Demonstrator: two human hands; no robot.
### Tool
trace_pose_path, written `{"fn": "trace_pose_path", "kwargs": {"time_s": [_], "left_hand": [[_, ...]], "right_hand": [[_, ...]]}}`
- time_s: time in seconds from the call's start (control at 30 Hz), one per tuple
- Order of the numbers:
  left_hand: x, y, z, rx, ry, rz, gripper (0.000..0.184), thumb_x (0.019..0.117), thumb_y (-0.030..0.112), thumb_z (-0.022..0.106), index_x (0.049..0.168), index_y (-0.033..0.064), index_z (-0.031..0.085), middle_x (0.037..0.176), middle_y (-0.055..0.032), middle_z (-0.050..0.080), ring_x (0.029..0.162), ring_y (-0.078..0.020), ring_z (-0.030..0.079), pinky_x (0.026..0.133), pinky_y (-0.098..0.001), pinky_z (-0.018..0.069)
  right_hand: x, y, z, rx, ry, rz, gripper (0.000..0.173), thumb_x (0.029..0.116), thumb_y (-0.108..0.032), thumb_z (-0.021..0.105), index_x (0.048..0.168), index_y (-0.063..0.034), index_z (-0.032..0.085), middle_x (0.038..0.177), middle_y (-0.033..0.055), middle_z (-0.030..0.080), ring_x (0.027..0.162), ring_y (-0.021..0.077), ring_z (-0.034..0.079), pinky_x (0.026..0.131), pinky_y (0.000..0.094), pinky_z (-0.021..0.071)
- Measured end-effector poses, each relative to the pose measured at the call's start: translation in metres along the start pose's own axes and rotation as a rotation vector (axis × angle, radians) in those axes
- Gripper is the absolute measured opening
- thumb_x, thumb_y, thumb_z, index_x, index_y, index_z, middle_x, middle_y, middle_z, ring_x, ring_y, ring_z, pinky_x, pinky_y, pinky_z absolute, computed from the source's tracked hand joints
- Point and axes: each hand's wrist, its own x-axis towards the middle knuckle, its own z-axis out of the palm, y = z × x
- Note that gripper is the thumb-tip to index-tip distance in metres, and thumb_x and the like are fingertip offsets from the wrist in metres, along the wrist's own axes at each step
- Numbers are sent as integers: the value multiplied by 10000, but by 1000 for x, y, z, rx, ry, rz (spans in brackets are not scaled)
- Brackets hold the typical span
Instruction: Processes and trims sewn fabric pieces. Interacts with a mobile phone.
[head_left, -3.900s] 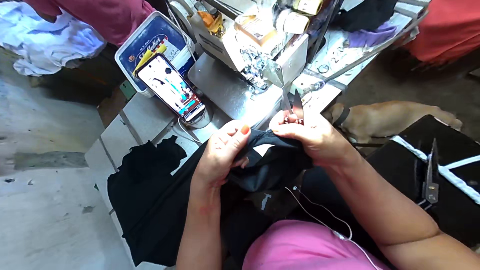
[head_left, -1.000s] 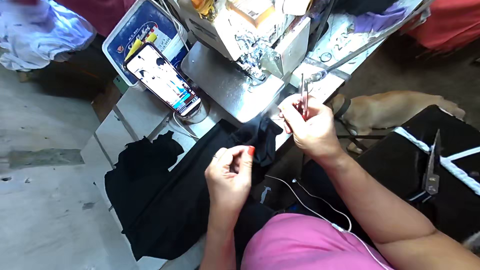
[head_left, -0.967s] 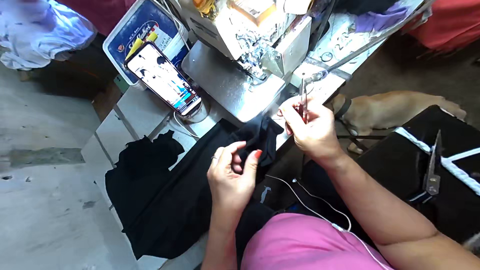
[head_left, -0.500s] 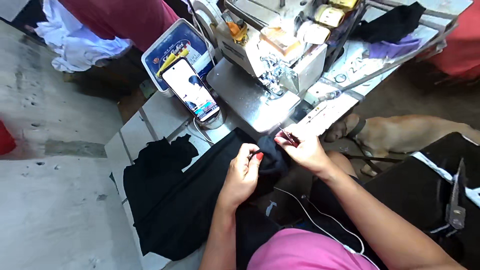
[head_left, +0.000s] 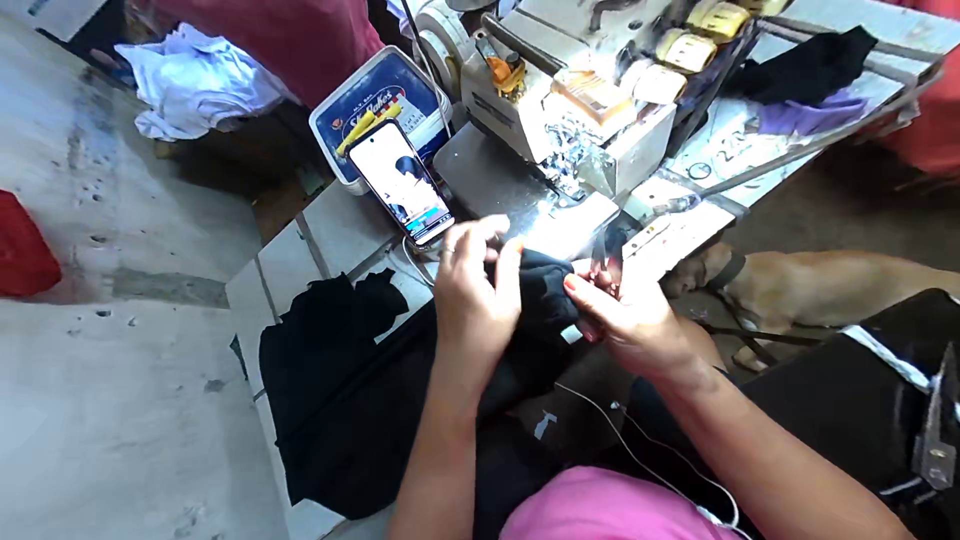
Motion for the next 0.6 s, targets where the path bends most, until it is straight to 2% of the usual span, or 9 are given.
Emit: {"fn": "trace_pose_path", "kwargs": {"time_s": [0.07,0.1,0.2,0.27,0.4,0.47,0.53,0.6], "left_hand": [[-19,4,7,-122,27,-39,158,973,138,640,960,15,738,930,-55,674,825,-38,622,726,-170,510],[-28,3,10,-188,-1,-64,182,974,145,629,922,19,749,897,-35,676,839,-21,621,758,-169,509],[-42,-4,16,-323,-132,-146,216,976,168,620,901,11,748,933,-36,687,883,-4,621,800,-170,504],[-41,-6,16,-341,-152,-156,200,951,168,661,876,3,744,945,-48,695,892,-8,634,800,-166,513],[-39,-4,13,-405,-177,-178,179,941,114,671,796,17,710,794,8,669,732,54,593,675,-119,488],[-42,0,13,-458,-194,-227,150,943,81,662,836,-13,711,776,11,673,713,64,592,674,-114,492],[-46,4,15,-545,-209,-291,125,950,46,643,969,-62,704,800,6,690,726,58,613,695,-125,519],[-49,4,17,-608,-197,-317,145,951,30,629,1022,-80,690,830,10,693,744,54,621,715,-133,529]], "right_hand": [[1,-2,1,12,31,11,228,986,3,524,848,-164,597,619,-137,579,488,-67,496,483,88,433],[1,-2,1,5,36,14,233,987,3,524,846,-167,596,620,-140,576,489,-70,494,482,85,430],[-1,-1,4,-8,33,26,229,989,-7,518,849,-169,598,617,-141,568,485,-71,484,477,85,424],[-1,-1,7,-7,43,27,224,987,-9,519,858,-171,603,623,-144,568,481,-73,480,469,86,423],[-1,-2,10,-55,87,-15,208,991,-14,526,878,-175,595,629,-157,555,485,-77,479,465,85,423],[0,-1,10,-106,101,-63,191,988,-25,537,878,-169,599,630,-158,553,493,-77,483,470,84,423],[0,0,11,-155,106,-92,168,989,-39,549,885,-162,596,638,-161,559,504,-83,493,482,84,431],[-1,1,12,-207,102,-129,135,987,-44,561,915,-139,624,670,-167,576,534,-95,504,506,78,441]]}}
